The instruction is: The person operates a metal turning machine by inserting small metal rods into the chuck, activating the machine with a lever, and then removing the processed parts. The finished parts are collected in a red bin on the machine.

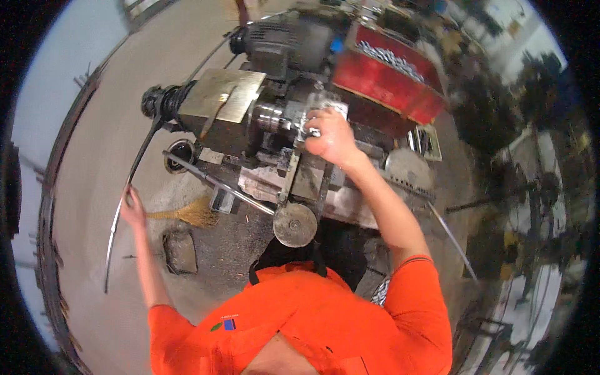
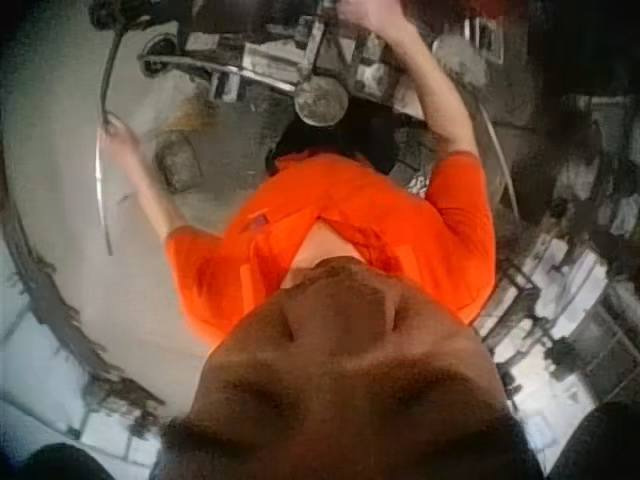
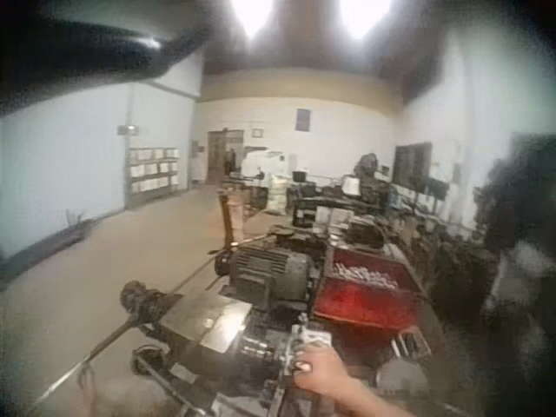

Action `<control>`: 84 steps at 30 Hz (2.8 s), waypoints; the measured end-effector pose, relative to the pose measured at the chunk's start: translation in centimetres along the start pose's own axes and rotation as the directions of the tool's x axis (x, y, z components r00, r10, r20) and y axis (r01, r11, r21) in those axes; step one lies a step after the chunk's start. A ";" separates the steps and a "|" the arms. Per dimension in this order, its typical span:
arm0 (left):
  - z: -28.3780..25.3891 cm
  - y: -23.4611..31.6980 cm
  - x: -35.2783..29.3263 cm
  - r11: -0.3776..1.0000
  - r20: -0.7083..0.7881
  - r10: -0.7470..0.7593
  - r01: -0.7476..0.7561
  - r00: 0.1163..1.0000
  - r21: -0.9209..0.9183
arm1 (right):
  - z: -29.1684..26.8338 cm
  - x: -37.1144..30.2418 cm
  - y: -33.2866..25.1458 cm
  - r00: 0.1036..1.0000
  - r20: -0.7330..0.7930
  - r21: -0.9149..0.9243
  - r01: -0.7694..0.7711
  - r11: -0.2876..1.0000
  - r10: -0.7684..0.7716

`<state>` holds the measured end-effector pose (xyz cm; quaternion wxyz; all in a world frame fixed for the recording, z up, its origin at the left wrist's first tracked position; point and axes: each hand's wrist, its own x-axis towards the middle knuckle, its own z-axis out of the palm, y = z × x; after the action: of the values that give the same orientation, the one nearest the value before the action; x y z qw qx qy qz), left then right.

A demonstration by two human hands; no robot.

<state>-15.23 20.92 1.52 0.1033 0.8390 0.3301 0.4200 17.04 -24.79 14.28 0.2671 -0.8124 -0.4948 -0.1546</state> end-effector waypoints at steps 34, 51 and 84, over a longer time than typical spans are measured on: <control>13.2 12.3 -5.2 0.495 0.633 -0.406 0.741 0.659 -0.454 | -11.6 -51.4 -2.2 0.121 -0.220 -0.501 -0.865 -0.005 0.968; 12.2 15.5 -4.9 0.558 0.605 -0.361 0.684 0.710 -0.470 | -4.4 -45.0 -11.9 0.048 -0.028 0.404 -0.913 0.056 0.998; 16.3 6.2 -12.1 0.832 0.867 0.143 -0.533 0.477 0.156 | -2.1 -45.1 -2.6 0.319 -0.119 -0.063 -0.948 0.313 0.940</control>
<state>-4.91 10.15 -13.57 -0.0182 0.9852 0.1439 -0.0911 -6.08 -57.60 -6.59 0.2719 -0.9578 0.0902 -0.0236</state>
